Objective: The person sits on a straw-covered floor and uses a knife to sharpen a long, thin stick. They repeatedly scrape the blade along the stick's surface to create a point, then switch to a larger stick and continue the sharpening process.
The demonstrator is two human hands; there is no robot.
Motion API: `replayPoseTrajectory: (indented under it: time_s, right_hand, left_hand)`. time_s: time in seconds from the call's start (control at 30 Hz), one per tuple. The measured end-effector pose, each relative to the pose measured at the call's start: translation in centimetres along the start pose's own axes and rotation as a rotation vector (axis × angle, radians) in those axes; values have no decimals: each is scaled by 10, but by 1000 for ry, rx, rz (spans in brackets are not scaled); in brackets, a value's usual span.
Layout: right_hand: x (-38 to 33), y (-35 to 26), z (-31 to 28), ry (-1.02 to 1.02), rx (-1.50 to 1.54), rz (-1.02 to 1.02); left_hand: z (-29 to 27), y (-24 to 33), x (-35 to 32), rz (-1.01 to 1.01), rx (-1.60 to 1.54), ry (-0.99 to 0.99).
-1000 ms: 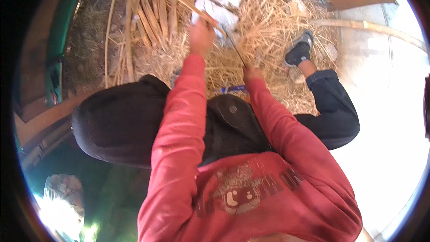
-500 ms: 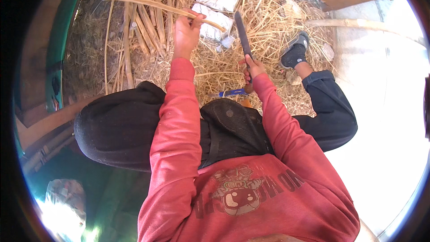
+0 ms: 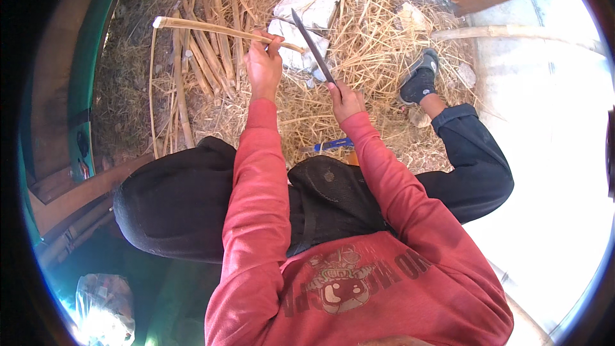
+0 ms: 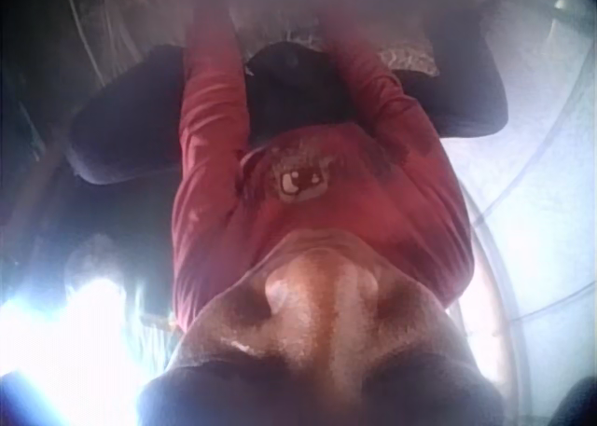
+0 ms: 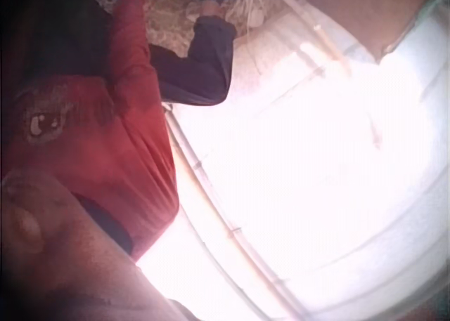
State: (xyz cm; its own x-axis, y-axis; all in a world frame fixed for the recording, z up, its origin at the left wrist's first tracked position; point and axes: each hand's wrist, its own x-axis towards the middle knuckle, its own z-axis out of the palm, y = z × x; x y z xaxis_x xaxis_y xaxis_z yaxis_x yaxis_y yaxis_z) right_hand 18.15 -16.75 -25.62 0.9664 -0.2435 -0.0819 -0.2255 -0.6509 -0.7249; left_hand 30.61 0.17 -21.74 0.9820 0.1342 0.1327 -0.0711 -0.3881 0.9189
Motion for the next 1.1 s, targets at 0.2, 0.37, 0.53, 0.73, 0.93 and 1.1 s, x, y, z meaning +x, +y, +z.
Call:
replayPoseTrajectory:
  time_s: [0.2,0.37,0.53,0.73,0.93,1.1]
  right_hand:
    - [-2,-21,10,97,104,-78]
    - [18,52,45,-170,-324,52]
    - [32,41,13,-512,486,639]
    - [33,-21,0,127,357,-217]
    - [4,105,67,-36,-414,-153]
    - [9,85,52,-412,262,420]
  left_hand:
    - [-5,-5,2,60,22,-15]
    - [-1,-8,3,53,-10,-34]
    - [-1,-13,2,99,52,-36]
    - [-4,-17,-1,63,-37,-8]
    - [7,-10,-12,66,-11,-63]
    - [-5,-14,-12,114,5,-57]
